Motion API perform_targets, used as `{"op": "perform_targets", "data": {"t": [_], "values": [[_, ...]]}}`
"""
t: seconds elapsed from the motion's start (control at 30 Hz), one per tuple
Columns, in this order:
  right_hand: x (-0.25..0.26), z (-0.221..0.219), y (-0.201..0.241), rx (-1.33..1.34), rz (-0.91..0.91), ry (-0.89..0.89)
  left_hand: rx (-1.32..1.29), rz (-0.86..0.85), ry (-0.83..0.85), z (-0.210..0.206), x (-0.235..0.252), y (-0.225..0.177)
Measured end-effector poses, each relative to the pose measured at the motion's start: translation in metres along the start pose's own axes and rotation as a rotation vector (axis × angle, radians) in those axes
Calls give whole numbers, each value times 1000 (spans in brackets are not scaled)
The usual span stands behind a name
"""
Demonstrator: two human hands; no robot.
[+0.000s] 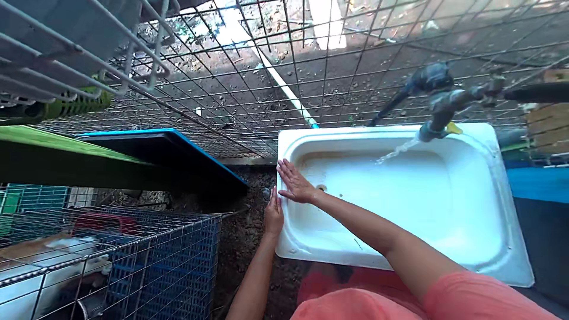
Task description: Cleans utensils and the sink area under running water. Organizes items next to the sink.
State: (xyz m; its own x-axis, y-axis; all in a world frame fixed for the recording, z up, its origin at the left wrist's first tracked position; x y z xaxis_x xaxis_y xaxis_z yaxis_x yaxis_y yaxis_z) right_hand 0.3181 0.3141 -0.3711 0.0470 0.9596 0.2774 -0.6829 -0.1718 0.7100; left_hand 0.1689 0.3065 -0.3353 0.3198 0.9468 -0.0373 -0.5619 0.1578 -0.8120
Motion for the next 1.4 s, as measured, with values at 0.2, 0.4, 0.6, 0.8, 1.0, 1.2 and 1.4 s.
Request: {"op": "perform_targets", "data": {"t": [0.2, 0.4, 0.6, 0.8, 1.0, 1.2, 1.4], "values": [[-136, 91, -44, -57, -70, 230, 174, -172, -87, -8, 5, 4], [-222, 229, -180, -657, -766, -251, 343, -246, -97, -12, 6, -3], [-132, 73, -98, -441, -558, 66, 455, -232, -36, -22, 15, -1], [-159, 97, -91, -82, -173, 145, 485, -165, -86, -19, 12, 2], [-246, 155, -120, -331, 112, 540, 493, -168, -140, -19, 12, 1], [-134, 67, -91, -302, 68, 529, 482, -118, -161, -17, 11, -5], [-194, 80, -53, 83, 278, 689, 493, -127, -200, -15, 13, -4]]}}
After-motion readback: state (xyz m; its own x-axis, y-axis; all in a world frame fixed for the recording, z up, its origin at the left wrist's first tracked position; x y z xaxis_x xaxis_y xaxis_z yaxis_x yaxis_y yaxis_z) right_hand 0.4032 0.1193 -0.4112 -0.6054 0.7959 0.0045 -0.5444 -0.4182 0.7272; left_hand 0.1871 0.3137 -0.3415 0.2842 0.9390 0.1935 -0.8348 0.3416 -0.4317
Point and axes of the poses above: each hand's wrist, its own x-axis towards the middle knuckle, its own z-axis out of the back of the hand, y = z × x, the point moved 4 cm from there along x, towards the middle knuckle, and after that the axes turned 12 degrees about -y, right-handed, at the moved point
